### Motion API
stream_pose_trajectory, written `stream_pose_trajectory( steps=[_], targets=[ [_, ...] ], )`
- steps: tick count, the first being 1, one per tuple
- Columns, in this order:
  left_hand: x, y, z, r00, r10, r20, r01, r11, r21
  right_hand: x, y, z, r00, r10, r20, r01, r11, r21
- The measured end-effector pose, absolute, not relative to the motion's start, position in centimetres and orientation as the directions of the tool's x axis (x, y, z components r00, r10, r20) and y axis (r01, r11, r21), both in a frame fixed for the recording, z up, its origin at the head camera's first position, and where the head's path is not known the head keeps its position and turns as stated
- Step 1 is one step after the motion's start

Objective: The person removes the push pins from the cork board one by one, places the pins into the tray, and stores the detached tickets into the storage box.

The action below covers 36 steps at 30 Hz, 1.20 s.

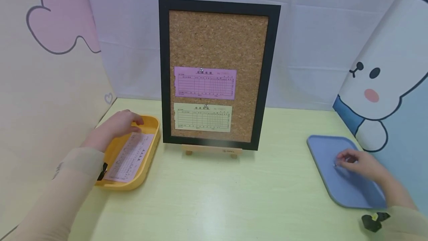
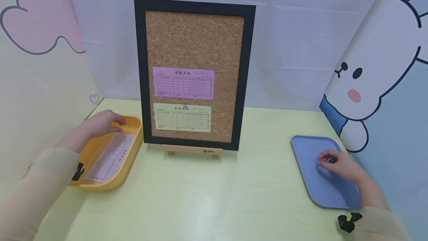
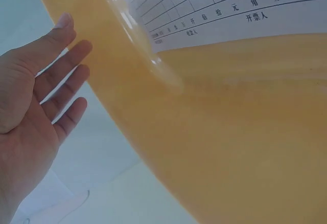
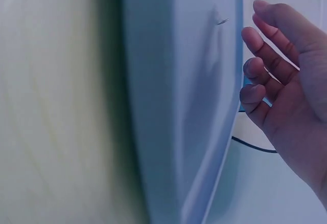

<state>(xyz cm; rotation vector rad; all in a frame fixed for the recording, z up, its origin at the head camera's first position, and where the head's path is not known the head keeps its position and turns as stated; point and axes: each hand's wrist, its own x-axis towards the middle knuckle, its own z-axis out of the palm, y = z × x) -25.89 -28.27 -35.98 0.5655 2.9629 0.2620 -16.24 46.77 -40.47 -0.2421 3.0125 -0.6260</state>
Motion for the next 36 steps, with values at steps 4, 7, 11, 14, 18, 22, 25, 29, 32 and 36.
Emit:
stream_pose_trajectory(
  steps=[4, 7, 11, 14, 18, 22, 25, 29, 32, 36],
  targets=[
    [-25.5, -27.9, -35.5, -0.937, 0.346, -0.033, 0.338, 0.929, 0.149, -16.4, 46.2, -39.3, -0.988, -0.155, -0.009, -0.14, 0.913, -0.383],
    [-25.2, -27.5, -35.1, -0.943, 0.332, 0.033, 0.333, 0.937, 0.105, -16.3, 45.5, -38.2, -0.989, -0.15, 0.005, -0.141, 0.915, -0.377],
    [-24.7, -27.0, -34.4, -0.943, 0.307, 0.131, 0.318, 0.945, 0.08, -16.1, 44.7, -36.6, -0.987, -0.15, 0.054, -0.159, 0.909, -0.386],
    [-24.2, -26.5, -33.8, -0.946, 0.272, 0.175, 0.293, 0.951, 0.102, -16.2, 44.0, -35.5, -0.984, -0.143, 0.105, -0.173, 0.906, -0.387],
    [-23.6, -25.8, -33.1, -0.94, 0.244, 0.237, 0.283, 0.948, 0.143, -16.3, 43.1, -34.2, -0.982, -0.12, 0.146, -0.167, 0.91, -0.379],
    [-23.0, -25.1, -32.2, -0.929, 0.226, 0.293, 0.286, 0.941, 0.18, -16.3, 42.0, -33.3, -0.978, -0.101, 0.18, -0.162, 0.915, -0.369],
    [-22.6, -24.4, -31.3, -0.932, 0.193, 0.308, 0.268, 0.937, 0.225, -16.2, 41.3, -32.6, -0.972, -0.088, 0.218, -0.165, 0.915, -0.368],
    [-22.0, -23.6, -30.1, -0.935, 0.151, 0.322, 0.244, 0.931, 0.272, -16.0, 40.3, -31.8, -0.961, -0.07, 0.269, -0.172, 0.909, -0.379],
    [-21.6, -23.1, -29.4, -0.928, 0.133, 0.349, 0.24, 0.928, 0.285, -15.8, 39.6, -31.2, -0.949, -0.055, 0.311, -0.179, 0.905, -0.385],
    [-21.2, -22.7, -28.8, -0.905, 0.118, 0.41, 0.255, 0.919, 0.299, -15.4, 38.4, -30.4, -0.94, -0.026, 0.341, -0.166, 0.906, -0.389]
  ],
)
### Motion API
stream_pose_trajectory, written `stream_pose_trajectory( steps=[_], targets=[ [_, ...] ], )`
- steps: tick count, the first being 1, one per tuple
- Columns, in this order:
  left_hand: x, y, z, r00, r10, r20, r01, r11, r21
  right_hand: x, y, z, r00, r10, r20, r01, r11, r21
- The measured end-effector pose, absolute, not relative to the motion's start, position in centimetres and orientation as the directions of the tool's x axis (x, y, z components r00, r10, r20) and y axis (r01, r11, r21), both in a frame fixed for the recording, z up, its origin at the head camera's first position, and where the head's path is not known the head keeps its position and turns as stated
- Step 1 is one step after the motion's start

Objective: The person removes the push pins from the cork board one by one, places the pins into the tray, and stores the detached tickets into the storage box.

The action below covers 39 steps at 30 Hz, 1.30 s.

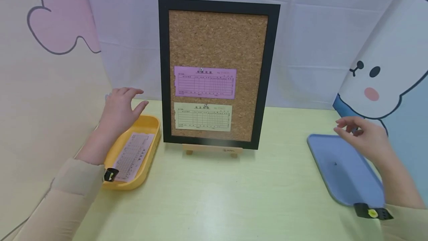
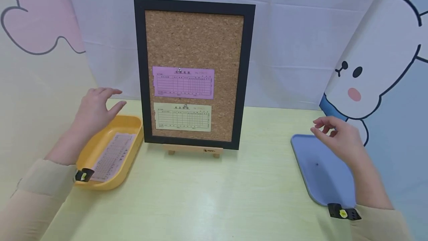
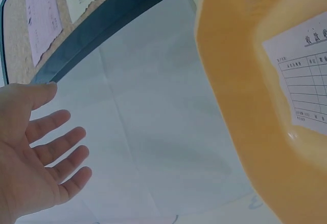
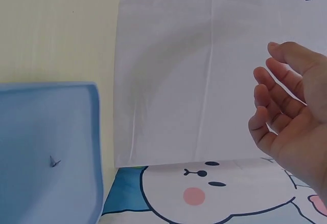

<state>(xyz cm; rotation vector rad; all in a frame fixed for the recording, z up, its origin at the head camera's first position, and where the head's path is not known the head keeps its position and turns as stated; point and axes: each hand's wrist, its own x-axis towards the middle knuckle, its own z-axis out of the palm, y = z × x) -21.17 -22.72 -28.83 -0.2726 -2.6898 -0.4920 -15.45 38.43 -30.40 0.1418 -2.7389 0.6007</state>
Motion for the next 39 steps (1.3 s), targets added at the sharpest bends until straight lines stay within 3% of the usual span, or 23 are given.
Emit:
stream_pose_trajectory(
  steps=[14, 25, 39],
  targets=[
    [-19.7, -20.8, -28.0, -0.837, 0.046, 0.546, 0.306, 0.865, 0.397, -14.1, 33.0, -28.6, -0.852, 0.065, 0.52, -0.221, 0.855, -0.469],
    [-19.3, -19.5, -27.6, -0.841, 0.015, 0.541, 0.335, 0.8, 0.497, -13.7, 28.9, -27.8, -0.705, 0.027, 0.709, -0.485, 0.711, -0.509],
    [-19.5, -17.3, -27.5, -0.825, -0.019, 0.564, 0.376, 0.727, 0.575, -13.9, 23.7, -27.0, -0.589, 0.068, 0.805, -0.686, 0.484, -0.543]
  ],
)
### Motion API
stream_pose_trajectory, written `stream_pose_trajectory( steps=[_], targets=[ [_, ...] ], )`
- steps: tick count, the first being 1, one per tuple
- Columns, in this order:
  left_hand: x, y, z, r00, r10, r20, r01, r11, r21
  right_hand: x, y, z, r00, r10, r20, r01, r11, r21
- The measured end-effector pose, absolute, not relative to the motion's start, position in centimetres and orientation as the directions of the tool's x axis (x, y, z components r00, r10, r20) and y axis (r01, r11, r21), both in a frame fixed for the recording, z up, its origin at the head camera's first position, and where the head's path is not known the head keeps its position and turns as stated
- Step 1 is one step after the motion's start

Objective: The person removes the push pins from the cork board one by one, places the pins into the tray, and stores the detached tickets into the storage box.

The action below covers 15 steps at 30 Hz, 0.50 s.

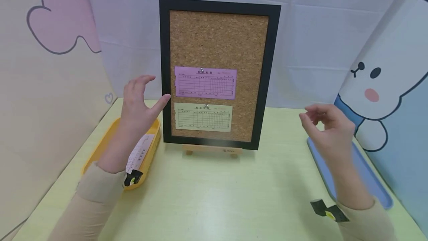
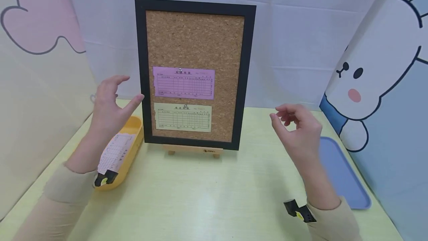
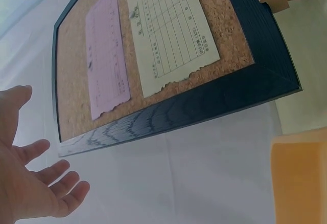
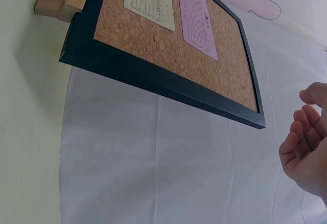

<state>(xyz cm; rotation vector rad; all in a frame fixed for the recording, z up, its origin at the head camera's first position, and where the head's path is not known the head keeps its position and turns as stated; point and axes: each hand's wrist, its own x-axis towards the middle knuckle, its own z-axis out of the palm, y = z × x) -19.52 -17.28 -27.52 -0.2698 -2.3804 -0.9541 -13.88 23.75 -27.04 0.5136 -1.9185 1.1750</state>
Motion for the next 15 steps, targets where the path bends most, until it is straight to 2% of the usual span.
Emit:
stream_pose_trajectory(
  steps=[7, 15],
  targets=[
    [-19.8, -16.4, -27.7, -0.82, -0.041, 0.571, 0.386, 0.698, 0.603, -15.3, 22.5, -27.6, -0.549, 0.071, 0.833, -0.742, 0.417, -0.524],
    [-20.6, -15.4, -27.9, -0.813, -0.063, 0.578, 0.397, 0.668, 0.63, -16.2, 20.5, -27.5, -0.543, 0.079, 0.836, -0.756, 0.388, -0.528]
  ],
)
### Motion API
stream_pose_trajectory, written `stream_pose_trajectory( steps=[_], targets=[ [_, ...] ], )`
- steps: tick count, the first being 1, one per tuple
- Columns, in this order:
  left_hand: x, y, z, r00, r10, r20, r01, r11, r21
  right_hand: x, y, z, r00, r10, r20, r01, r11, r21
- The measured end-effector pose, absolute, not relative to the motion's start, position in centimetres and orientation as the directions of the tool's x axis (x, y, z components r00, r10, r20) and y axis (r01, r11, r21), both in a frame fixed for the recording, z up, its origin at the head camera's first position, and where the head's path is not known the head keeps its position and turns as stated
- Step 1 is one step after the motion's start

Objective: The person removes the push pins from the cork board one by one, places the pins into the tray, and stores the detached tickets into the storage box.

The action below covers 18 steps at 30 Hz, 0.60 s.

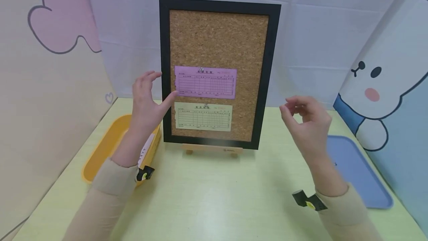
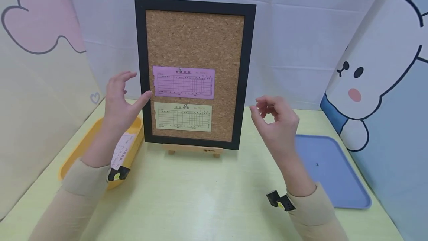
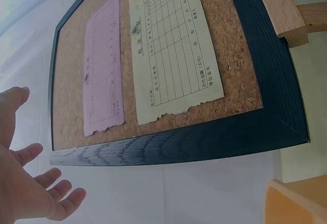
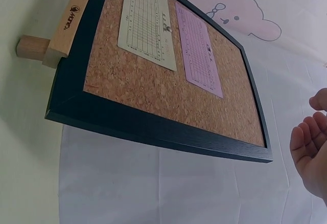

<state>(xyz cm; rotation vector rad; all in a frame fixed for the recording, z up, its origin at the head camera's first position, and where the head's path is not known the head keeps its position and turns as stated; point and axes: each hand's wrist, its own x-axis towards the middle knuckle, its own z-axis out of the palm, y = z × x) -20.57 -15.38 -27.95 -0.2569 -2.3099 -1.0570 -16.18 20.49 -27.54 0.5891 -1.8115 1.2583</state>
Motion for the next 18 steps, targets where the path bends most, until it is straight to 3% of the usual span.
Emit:
stream_pose_trajectory(
  steps=[18],
  targets=[
    [-22.8, -13.9, -28.9, -0.791, -0.085, 0.606, 0.437, 0.615, 0.656, -19.4, 15.8, -27.4, -0.527, 0.079, 0.846, -0.786, 0.335, -0.52]
  ],
)
